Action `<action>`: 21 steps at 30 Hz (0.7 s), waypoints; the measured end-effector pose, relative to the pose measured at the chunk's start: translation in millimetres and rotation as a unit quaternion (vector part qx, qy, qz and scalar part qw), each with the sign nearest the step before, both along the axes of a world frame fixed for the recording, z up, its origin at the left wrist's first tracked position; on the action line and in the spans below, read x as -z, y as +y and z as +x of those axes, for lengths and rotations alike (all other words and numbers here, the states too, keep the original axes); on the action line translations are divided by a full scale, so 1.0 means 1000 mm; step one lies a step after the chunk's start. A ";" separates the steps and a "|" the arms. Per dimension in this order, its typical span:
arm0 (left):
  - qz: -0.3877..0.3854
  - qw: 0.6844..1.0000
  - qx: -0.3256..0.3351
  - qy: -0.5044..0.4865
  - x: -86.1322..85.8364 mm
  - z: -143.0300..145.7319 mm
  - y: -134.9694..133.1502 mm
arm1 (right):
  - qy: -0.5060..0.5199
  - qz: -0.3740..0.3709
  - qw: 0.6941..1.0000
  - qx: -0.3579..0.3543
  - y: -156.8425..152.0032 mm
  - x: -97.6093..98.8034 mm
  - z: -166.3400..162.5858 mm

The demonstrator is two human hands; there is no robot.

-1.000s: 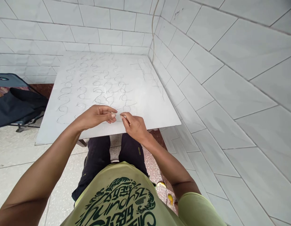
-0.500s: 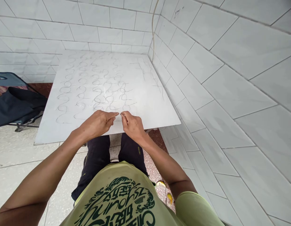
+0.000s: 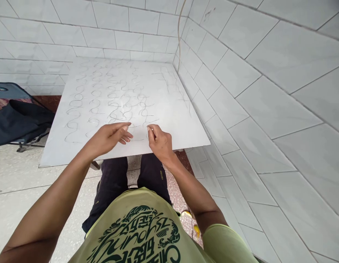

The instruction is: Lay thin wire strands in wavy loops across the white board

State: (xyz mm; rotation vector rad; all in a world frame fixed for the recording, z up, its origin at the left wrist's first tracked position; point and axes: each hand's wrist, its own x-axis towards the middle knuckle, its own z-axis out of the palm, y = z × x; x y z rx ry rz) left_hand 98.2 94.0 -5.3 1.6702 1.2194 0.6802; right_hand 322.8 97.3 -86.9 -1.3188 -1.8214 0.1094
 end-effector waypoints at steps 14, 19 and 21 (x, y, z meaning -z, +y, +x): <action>-0.250 0.958 0.070 -0.120 0.006 0.002 -0.004 | 0.015 -0.011 1.000 0.008 -0.004 -0.006 0.003; -0.263 0.951 0.074 -0.145 0.010 0.007 -0.011 | 0.003 -0.004 1.000 0.009 -0.007 -0.009 0.001; -0.261 0.952 0.072 -0.141 0.011 0.007 -0.013 | -0.008 -0.002 1.000 0.009 -0.008 -0.010 0.001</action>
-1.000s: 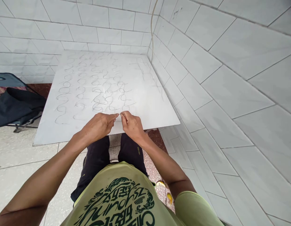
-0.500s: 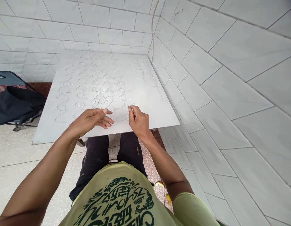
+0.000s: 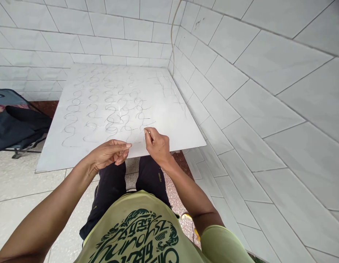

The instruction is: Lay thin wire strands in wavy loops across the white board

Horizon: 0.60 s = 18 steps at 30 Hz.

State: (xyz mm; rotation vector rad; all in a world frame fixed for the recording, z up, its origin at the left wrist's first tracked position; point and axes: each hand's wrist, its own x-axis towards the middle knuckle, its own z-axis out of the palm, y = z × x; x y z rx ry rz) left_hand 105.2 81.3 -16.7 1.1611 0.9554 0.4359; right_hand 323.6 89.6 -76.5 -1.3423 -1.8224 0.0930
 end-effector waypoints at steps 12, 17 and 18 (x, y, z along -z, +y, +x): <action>0.347 0.902 -0.012 0.256 -0.028 0.005 0.012 | -0.074 0.031 0.997 -0.018 -0.004 0.000 -0.014; 0.427 0.861 0.027 0.275 -0.027 0.017 0.016 | -0.132 0.029 0.990 -0.043 -0.009 -0.006 -0.014; 0.443 0.852 0.022 0.278 -0.026 0.016 0.017 | -0.147 0.023 0.988 -0.051 -0.011 -0.008 -0.012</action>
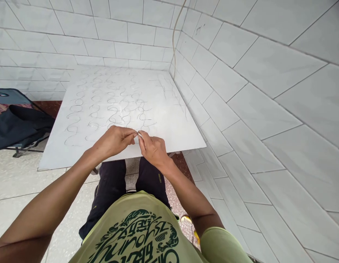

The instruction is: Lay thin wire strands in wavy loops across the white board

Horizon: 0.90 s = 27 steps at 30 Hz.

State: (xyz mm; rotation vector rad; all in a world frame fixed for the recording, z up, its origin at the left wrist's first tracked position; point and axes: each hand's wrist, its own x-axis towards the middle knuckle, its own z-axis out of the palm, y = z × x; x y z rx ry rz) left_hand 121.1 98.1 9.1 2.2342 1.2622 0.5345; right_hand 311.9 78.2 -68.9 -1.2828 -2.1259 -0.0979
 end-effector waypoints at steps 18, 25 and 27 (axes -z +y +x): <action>0.009 0.998 -0.031 0.047 0.003 -0.019 -0.010 | 0.039 -0.116 0.993 -0.003 -0.011 0.021 0.007; -0.004 0.998 -0.054 0.044 0.003 -0.024 -0.007 | 0.117 -0.248 0.955 -0.111 -0.032 0.018 0.003; -0.003 0.997 -0.055 0.045 0.003 -0.024 -0.007 | 0.151 -0.292 0.937 -0.118 -0.034 0.020 0.004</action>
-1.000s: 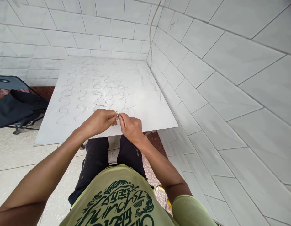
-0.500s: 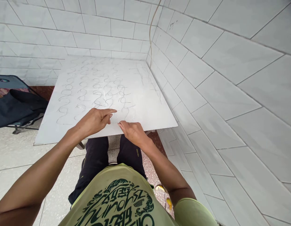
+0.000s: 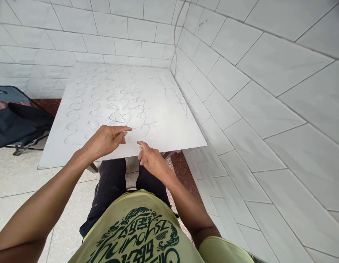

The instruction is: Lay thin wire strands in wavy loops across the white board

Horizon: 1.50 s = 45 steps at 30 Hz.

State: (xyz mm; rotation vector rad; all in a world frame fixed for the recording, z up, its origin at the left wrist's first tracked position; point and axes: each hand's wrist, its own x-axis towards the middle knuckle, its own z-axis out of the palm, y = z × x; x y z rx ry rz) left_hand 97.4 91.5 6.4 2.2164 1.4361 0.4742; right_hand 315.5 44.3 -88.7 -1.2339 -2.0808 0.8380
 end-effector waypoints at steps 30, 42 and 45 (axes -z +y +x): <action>-0.017 1.000 0.024 0.006 0.012 -0.010 0.029 | -0.135 0.143 0.974 0.109 -0.025 0.024 -0.008; -0.026 0.998 0.042 -0.027 0.020 -0.011 0.039 | -0.098 0.051 0.992 0.061 -0.035 0.010 0.006; -0.039 0.997 0.053 -0.028 0.021 -0.014 0.040 | -0.112 0.044 0.992 0.046 -0.040 0.006 0.008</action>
